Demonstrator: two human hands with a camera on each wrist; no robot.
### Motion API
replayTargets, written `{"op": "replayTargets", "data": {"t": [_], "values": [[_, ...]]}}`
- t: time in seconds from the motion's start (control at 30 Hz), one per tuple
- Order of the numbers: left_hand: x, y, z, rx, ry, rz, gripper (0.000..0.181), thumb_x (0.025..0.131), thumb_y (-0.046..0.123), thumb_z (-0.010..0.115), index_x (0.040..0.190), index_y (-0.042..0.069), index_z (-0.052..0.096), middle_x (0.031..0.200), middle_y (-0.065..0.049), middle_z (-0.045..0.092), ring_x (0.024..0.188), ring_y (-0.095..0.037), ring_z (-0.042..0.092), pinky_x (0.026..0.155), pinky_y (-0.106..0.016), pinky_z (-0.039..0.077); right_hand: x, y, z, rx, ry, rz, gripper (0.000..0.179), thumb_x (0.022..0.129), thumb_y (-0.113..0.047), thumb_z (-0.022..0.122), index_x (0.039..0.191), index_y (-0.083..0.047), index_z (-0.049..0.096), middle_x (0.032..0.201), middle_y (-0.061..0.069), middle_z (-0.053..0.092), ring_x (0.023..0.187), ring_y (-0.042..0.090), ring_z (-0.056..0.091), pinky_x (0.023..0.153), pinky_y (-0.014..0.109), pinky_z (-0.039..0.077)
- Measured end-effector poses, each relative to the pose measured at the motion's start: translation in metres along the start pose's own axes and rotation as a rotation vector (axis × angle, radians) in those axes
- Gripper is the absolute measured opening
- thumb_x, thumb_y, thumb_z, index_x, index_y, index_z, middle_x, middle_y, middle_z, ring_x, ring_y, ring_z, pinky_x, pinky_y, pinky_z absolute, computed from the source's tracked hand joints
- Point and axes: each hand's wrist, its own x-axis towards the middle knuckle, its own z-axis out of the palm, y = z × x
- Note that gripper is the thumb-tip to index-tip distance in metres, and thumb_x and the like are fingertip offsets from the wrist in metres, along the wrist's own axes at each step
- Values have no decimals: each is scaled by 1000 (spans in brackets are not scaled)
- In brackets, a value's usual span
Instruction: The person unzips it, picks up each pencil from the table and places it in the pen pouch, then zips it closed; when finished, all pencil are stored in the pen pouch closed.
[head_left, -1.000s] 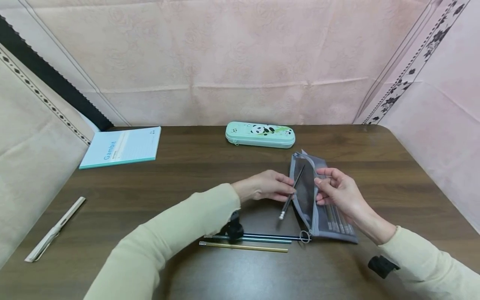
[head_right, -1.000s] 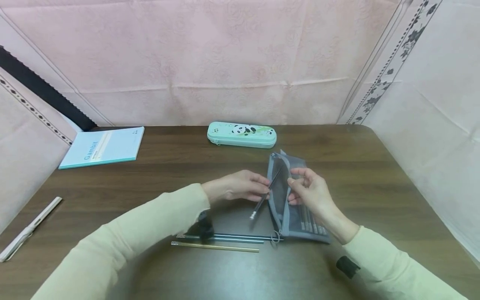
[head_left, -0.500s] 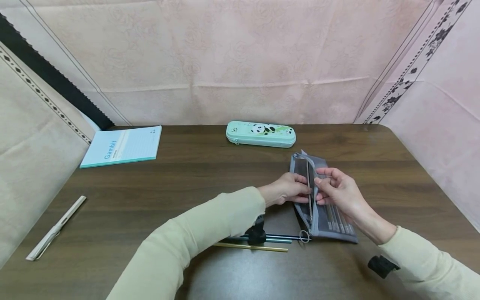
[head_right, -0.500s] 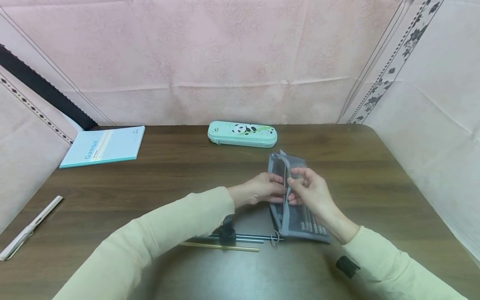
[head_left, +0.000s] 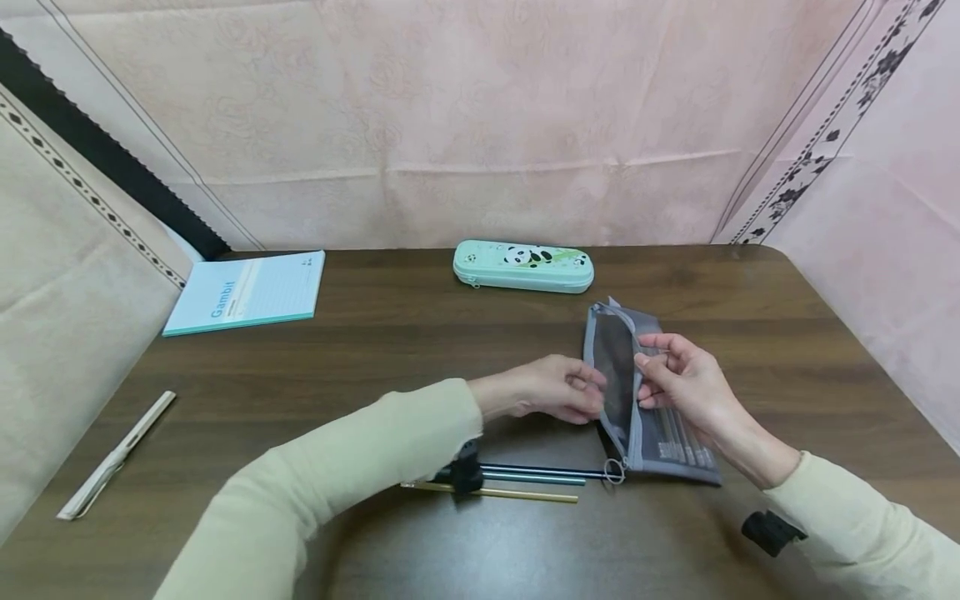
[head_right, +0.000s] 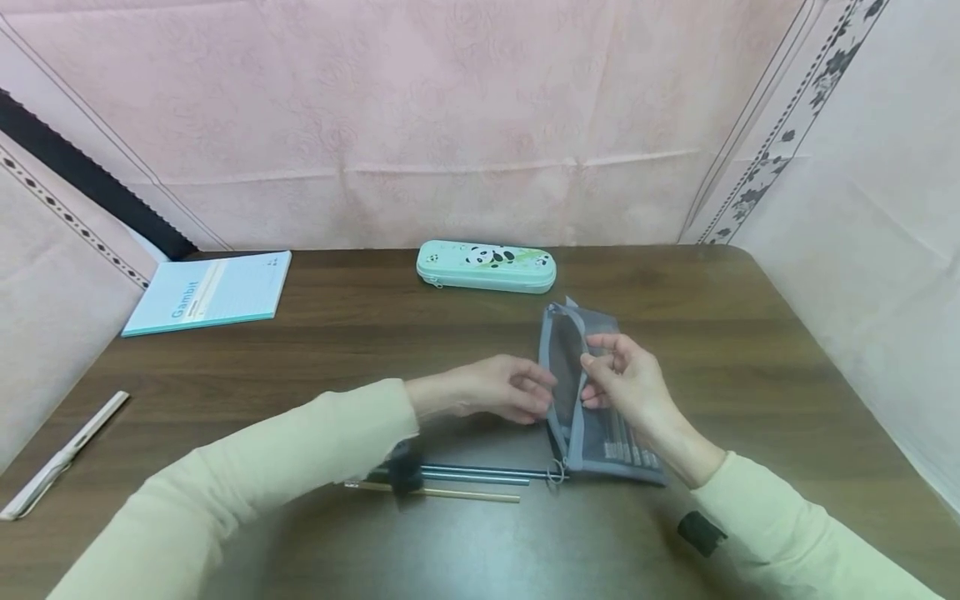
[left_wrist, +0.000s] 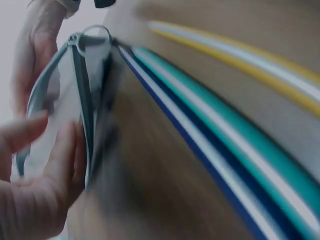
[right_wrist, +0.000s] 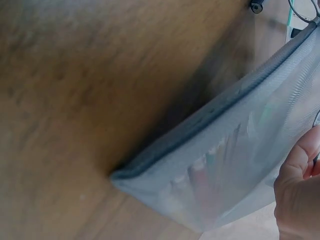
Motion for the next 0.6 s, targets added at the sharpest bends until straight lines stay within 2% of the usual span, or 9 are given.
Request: {"op": "replayTargets", "data": {"t": [0.17,0.27,0.4,0.6], "values": [[-33,-14,-31,196,-122,-42,34,87,3,64,120,3,57,104,-10,67,89,-15,65,80,-30,56,0,-1,-2,-20,6,3,49,96,-17,55,134,5,34,74,-8,59,59,8,60,59,25,57],[-50,-24,-42,242,-161,-53,30,85,0,65,115,2,60,98,-8,68,86,-14,65,79,-28,56,0,0,-2,-12,6,10,49,96,-17,54,134,5,33,74,-7,59,59,8,60,59,25,57],[-64,-34,-46,364,-163,-9,27,82,-4,68,107,2,64,90,-5,67,80,-12,64,77,-25,55,0,1,-2,18,9,17,48,96,-16,53,133,6,33,73,-7,59,57,7,60,57,24,57],[-72,-39,-43,592,-129,76,24,79,-2,71,99,11,68,85,1,66,74,-10,62,71,-21,54,0,0,-1,13,8,17,47,96,-16,54,132,6,34,73,-7,59,57,7,60,57,24,57]]}}
